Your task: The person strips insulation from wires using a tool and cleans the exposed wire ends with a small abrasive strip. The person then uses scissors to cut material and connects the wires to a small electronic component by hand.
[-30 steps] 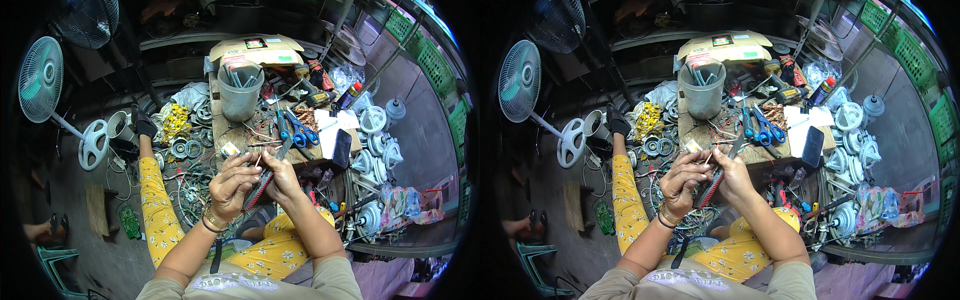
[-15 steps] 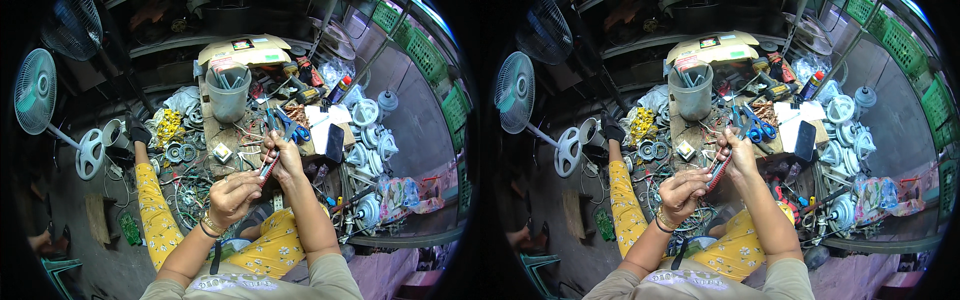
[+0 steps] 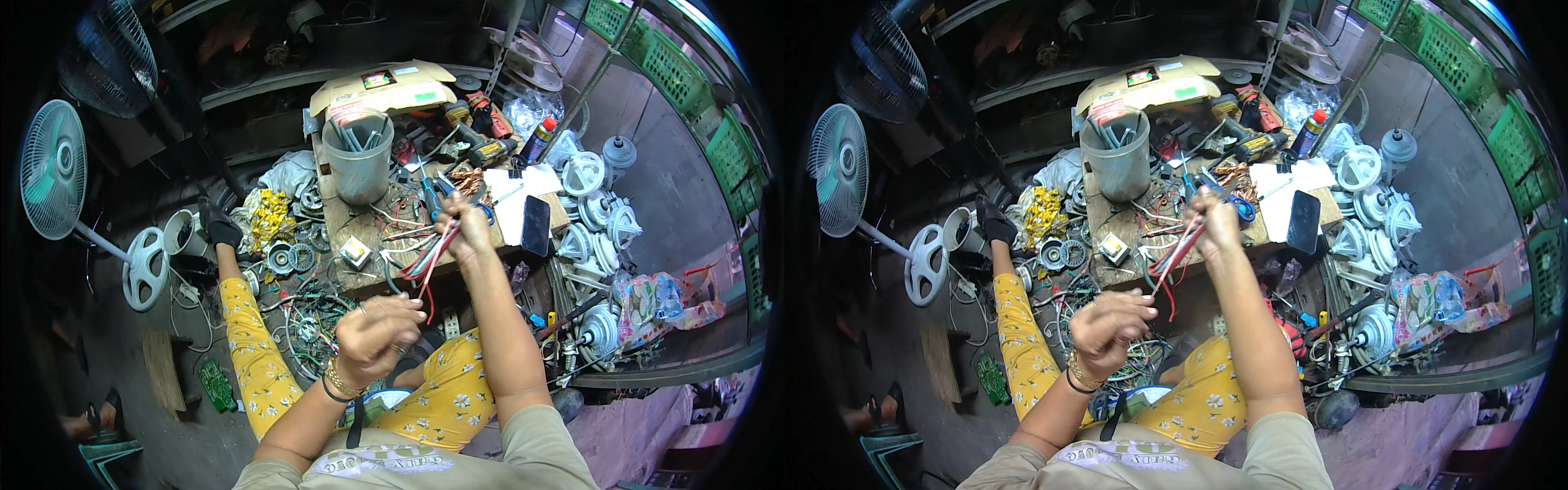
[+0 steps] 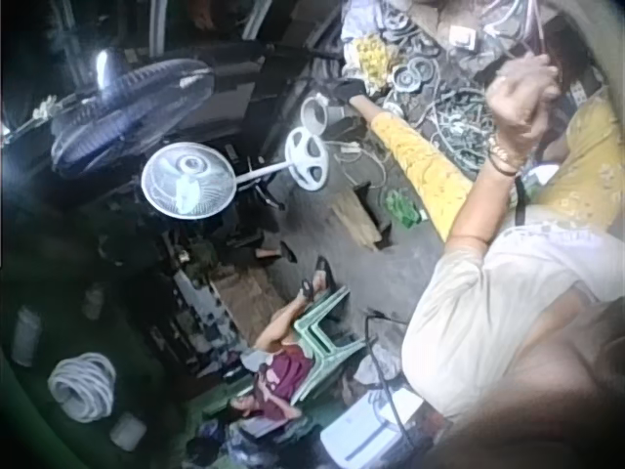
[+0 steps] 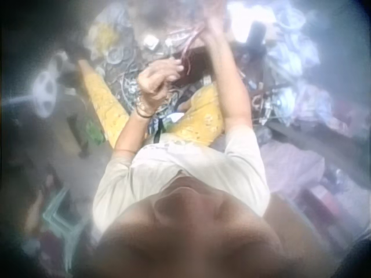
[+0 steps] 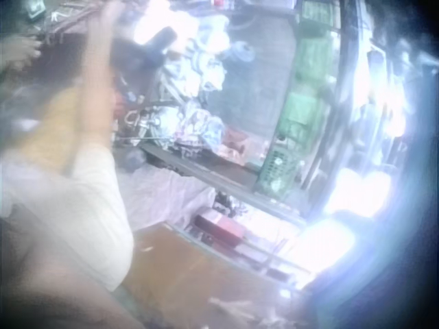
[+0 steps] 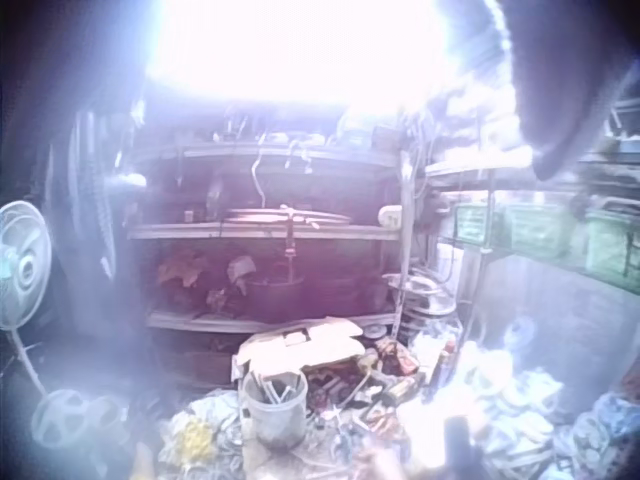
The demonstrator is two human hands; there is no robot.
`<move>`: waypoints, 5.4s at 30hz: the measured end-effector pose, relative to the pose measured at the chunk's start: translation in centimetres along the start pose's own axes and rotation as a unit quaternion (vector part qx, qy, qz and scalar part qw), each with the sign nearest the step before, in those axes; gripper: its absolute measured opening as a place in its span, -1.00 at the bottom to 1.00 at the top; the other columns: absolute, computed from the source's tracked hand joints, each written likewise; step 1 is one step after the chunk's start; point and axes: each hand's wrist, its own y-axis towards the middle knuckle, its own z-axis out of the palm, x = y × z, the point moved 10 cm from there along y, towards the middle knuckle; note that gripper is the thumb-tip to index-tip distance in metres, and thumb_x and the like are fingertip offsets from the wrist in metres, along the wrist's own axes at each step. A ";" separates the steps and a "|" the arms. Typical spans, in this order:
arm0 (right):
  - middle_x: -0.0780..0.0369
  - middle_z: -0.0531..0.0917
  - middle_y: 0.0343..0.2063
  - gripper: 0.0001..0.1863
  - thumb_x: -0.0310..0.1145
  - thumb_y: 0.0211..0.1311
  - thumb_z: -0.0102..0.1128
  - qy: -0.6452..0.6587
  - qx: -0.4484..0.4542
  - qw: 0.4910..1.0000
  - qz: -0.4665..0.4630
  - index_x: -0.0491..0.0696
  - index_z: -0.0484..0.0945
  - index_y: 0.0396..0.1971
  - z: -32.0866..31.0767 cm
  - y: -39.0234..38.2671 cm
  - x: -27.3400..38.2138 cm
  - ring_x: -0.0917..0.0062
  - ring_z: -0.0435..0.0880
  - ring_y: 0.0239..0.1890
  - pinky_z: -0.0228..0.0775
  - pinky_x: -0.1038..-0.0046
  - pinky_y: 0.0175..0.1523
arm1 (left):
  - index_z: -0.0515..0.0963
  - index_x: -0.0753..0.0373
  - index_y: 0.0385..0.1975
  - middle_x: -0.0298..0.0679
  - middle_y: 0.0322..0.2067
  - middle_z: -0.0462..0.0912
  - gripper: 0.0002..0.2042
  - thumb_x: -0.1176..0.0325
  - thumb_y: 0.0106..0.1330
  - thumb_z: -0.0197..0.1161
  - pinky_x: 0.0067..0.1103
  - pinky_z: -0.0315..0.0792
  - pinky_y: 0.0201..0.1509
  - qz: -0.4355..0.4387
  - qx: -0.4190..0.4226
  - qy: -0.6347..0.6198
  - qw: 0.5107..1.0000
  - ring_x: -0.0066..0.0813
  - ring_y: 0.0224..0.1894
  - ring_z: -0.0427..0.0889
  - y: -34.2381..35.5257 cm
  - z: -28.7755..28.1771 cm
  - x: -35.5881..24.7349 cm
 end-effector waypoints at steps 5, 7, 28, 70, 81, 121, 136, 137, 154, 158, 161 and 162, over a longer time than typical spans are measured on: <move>0.37 0.23 -0.70 -0.74 -0.16 0.46 -0.27 0.098 0.205 0.973 0.044 0.06 0.35 -0.37 9.5 -5.2 -1.1 0.56 0.29 -0.63 0.41 0.41 -0.28 | 0.26 0.18 -0.61 -0.41 -0.64 0.17 -0.59 0.06 0.44 -0.13 -0.51 0.46 -0.23 -0.150 -0.156 -0.462 0.860 -0.56 -0.57 0.24 1.0 -1.0 6.8; 0.39 0.18 -0.73 -0.75 -0.14 0.46 -0.28 0.155 0.354 0.919 0.084 0.09 0.38 -0.26 12.1 -8.1 0.0 0.66 0.23 -0.73 0.35 0.55 -0.49 | 0.25 0.17 -0.61 -0.41 -0.65 0.14 -0.60 0.06 0.45 -0.16 -0.58 0.35 -0.35 -0.202 -0.185 -0.593 0.757 -0.56 -0.59 0.19 1.1 -0.8 8.3; 0.16 0.55 -0.47 -0.86 -0.58 0.16 0.13 -0.525 0.329 0.780 -0.094 -0.15 0.40 -0.28 12.9 -12.1 -4.8 0.48 0.56 -0.40 0.37 0.45 -0.26 | 0.22 0.13 -0.61 -0.45 -0.68 0.07 -0.61 0.10 0.49 -0.21 -0.60 0.17 -0.43 -0.508 -0.165 -0.583 0.613 -0.62 -0.65 0.08 -4.6 -3.3 9.5; -0.28 0.53 -0.18 -0.29 -0.37 0.04 0.15 -0.771 0.010 0.628 -0.103 -0.37 0.01 0.11 4.3 6.8 -6.0 -0.06 0.55 -0.07 0.36 0.17 0.07 | 0.36 0.15 -0.36 -0.40 -0.52 0.28 -0.79 0.20 0.47 -0.13 -0.46 0.42 -0.06 -0.331 -0.278 -0.550 0.714 -0.56 -0.44 0.35 -3.2 -8.3 13.6; 0.07 0.66 -0.48 -0.78 -0.38 -0.02 0.33 -0.620 0.256 0.704 -0.234 -0.14 0.64 -0.34 16.9 -8.0 -7.9 0.35 0.66 -0.42 0.45 0.38 -0.27 | 0.44 0.25 -0.32 -0.25 -0.24 0.50 -0.78 0.27 0.45 -0.09 -0.41 0.38 0.10 -0.281 -0.342 -0.422 0.791 -0.43 -0.07 0.47 -4.2 -8.3 15.5; 0.30 0.62 -0.51 -0.91 -0.51 0.13 0.23 -0.412 0.217 0.882 -0.078 -0.23 0.58 -0.42 10.8 -6.3 -6.9 0.69 0.55 -0.42 0.43 0.58 -0.25 | 0.49 0.24 -0.36 -0.36 -0.49 0.56 -0.95 0.43 0.30 0.20 -0.81 0.36 -0.43 -0.391 -0.207 -0.286 0.850 -0.72 -0.51 0.46 -7.8 -6.1 16.1; 0.23 0.64 -0.47 -0.89 -0.46 0.09 0.26 -0.562 0.177 0.792 -0.159 -0.17 0.60 -0.39 10.6 -7.1 -5.9 0.56 0.60 -0.43 0.40 0.51 -0.28 | 0.48 0.30 -0.38 -0.38 -0.45 0.52 -0.89 0.40 0.31 0.19 -0.71 0.35 -0.26 -0.327 -0.151 -0.172 0.917 -0.69 -0.39 0.45 -6.4 -6.5 15.5; 0.22 0.63 -0.47 -0.88 -0.47 0.05 0.28 -0.562 0.169 0.777 -0.228 -0.15 0.61 -0.39 11.5 -7.8 -5.0 0.50 0.60 -0.42 0.40 0.48 -0.28 | 0.48 0.30 -0.39 -0.37 -0.44 0.53 -0.90 0.41 0.31 0.18 -0.71 0.36 -0.25 -0.336 -0.148 -0.152 0.918 -0.68 -0.39 0.46 -6.7 -6.7 15.9; 0.14 0.62 -0.51 -0.89 -0.51 0.03 0.22 -0.514 0.221 0.800 -0.215 -0.21 0.57 -0.42 12.5 -8.8 -6.9 0.50 0.60 -0.52 0.43 0.50 -0.39 | 0.48 0.37 -0.38 -0.31 -0.41 0.55 -0.95 0.53 0.30 0.14 -0.73 0.40 -0.26 -0.297 -0.100 0.030 0.949 -0.67 -0.36 0.49 -5.4 -6.7 13.1; 0.36 0.57 -0.50 -0.92 -0.48 0.19 0.19 -0.328 0.209 0.914 -0.113 -0.18 0.54 -0.41 11.1 -8.0 -9.3 0.79 0.47 -0.46 0.36 0.65 -0.40 | 0.49 0.39 -0.37 -0.31 -0.40 0.58 -0.95 0.54 0.30 0.14 -0.71 0.44 -0.26 -0.254 -0.160 0.074 0.951 -0.67 -0.37 0.51 -5.3 -6.7 11.5; 0.35 0.57 -0.50 -0.93 -0.46 0.21 0.19 -0.243 0.194 0.947 -0.082 -0.14 0.55 -0.40 11.2 -8.4 -10.3 0.80 0.43 -0.47 0.30 0.69 -0.42 | 0.51 0.39 -0.34 -0.30 -0.37 0.61 -0.94 0.52 0.30 0.17 -0.70 0.45 -0.25 -0.270 -0.239 -0.020 0.932 -0.66 -0.36 0.52 -6.9 -7.0 11.9; 0.35 0.58 -0.49 -0.93 -0.47 0.21 0.18 -0.250 0.185 0.945 -0.101 -0.14 0.54 -0.41 10.9 -8.2 -10.4 0.78 0.45 -0.46 0.32 0.69 -0.38 | 0.52 0.39 -0.34 -0.30 -0.35 0.61 -0.94 0.52 0.29 0.17 -0.70 0.45 -0.24 -0.277 -0.245 -0.038 0.928 -0.66 -0.35 0.53 -7.1 -6.9 12.0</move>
